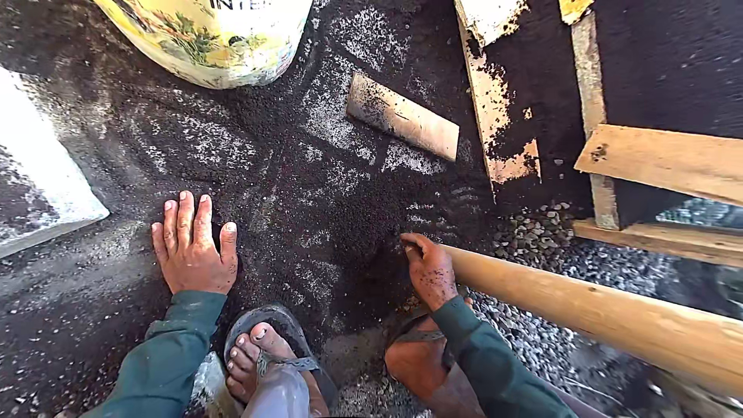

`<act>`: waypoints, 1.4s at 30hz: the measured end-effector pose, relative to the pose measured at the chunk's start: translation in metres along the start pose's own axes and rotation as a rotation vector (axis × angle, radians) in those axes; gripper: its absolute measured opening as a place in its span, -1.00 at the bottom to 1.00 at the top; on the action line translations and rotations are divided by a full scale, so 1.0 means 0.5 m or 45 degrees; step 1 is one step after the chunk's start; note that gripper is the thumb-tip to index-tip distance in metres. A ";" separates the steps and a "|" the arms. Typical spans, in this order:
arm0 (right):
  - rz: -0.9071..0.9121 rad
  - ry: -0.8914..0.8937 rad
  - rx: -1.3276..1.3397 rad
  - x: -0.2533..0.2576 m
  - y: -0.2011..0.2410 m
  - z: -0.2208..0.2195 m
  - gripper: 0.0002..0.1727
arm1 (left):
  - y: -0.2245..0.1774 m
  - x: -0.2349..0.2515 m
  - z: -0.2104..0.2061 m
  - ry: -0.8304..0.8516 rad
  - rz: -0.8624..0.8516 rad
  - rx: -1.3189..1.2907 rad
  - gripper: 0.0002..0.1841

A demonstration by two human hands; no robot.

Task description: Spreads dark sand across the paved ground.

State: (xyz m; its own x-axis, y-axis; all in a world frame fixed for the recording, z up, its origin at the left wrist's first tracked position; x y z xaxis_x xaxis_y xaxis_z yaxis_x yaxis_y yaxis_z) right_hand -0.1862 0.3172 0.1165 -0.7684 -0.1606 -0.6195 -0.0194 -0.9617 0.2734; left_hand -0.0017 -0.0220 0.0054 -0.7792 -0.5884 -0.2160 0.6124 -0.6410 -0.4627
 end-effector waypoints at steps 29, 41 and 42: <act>-0.397 0.504 -0.620 0.014 -0.065 -0.049 -0.02 | 0.000 0.000 0.007 0.031 0.019 0.001 -0.27; 0.038 -0.388 0.101 -0.067 -0.072 -0.263 0.07 | -0.007 0.004 0.006 -0.004 0.019 -0.006 -0.28; 0.014 -0.429 0.065 -0.058 -0.059 -0.276 0.14 | -0.006 0.005 0.006 -0.009 0.024 -0.006 -0.28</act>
State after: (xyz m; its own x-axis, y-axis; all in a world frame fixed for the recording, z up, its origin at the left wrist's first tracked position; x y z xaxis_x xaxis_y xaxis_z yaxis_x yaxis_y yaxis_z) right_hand -0.0753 0.3196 0.0248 -0.9368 -0.0801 -0.3406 -0.0356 -0.9466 0.3206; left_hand -0.0050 -0.0228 0.0088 -0.7664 -0.6040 -0.2187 0.6265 -0.6274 -0.4624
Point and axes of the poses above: each hand's wrist, its own x-axis towards the middle knuckle, its own z-axis out of the back of the hand, y = z × x, the point moved 6 cm from there along x, towards the middle knuckle, and after that the axes turned 10 degrees about y, right-handed, at the moved point
